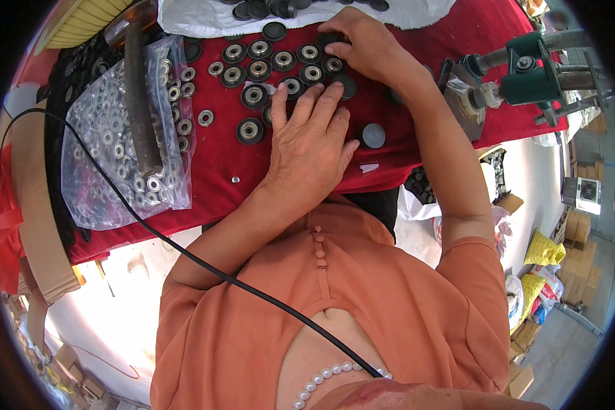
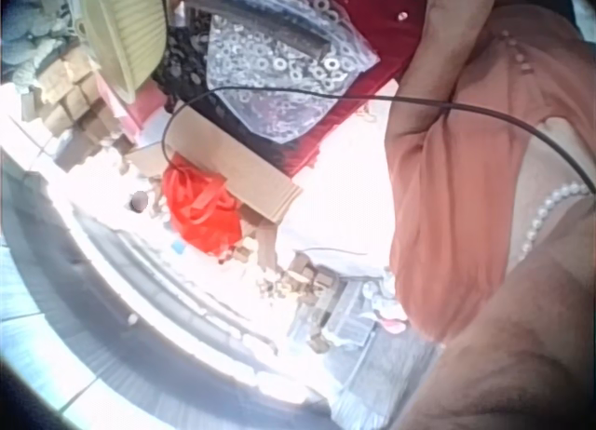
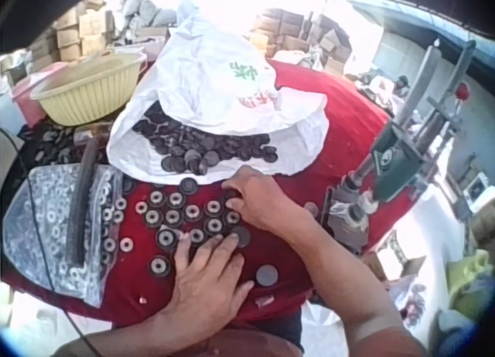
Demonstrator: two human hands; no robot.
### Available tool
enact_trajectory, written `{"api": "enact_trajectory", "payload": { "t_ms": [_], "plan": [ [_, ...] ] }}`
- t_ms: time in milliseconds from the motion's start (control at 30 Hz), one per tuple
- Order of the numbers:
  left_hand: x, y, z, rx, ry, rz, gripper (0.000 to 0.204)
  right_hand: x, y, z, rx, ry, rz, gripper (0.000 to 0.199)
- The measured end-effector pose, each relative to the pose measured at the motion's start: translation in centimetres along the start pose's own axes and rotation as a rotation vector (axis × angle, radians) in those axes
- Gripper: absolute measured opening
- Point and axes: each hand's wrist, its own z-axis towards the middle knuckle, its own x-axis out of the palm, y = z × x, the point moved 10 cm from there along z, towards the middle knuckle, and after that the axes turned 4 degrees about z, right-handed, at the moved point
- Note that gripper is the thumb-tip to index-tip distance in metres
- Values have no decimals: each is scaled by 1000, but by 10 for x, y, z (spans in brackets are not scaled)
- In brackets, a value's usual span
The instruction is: The person fits circular caps onto metal bearings by hand and presses the assembled parts together using a manual press machine.
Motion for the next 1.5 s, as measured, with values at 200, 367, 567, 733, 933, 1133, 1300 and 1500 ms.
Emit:
{"api": "enact_trajectory", "payload": {
  "t_ms": [200,367,567,733,933,1133,1300,1500],
  "plan": [
    [0,0,0,3,-6,-6,43,-25,-12,-15,239,-84,-3,20],
    [0,0,-1,-1,-11,-7,42,-25,11,-31,110,10,-60,31],
    [0,-2,0,12,-6,-16,42,-21,-1,-28,38,-12,-45,34],
    [1,0,-1,5,5,-13,43,-22,9,-31,72,62,-177,31],
    [-1,-1,1,26,-20,-109,41,-22,4,-29,100,35,-112,31],
    [1,-4,-1,65,-15,-143,39,-23,20,-30,154,23,202,34],
    [2,-4,-1,65,-15,-152,39,-22,26,-28,130,29,187,35],
    [2,-4,-2,69,-7,-166,38,-16,19,-23,241,130,214,36]
  ]
}}
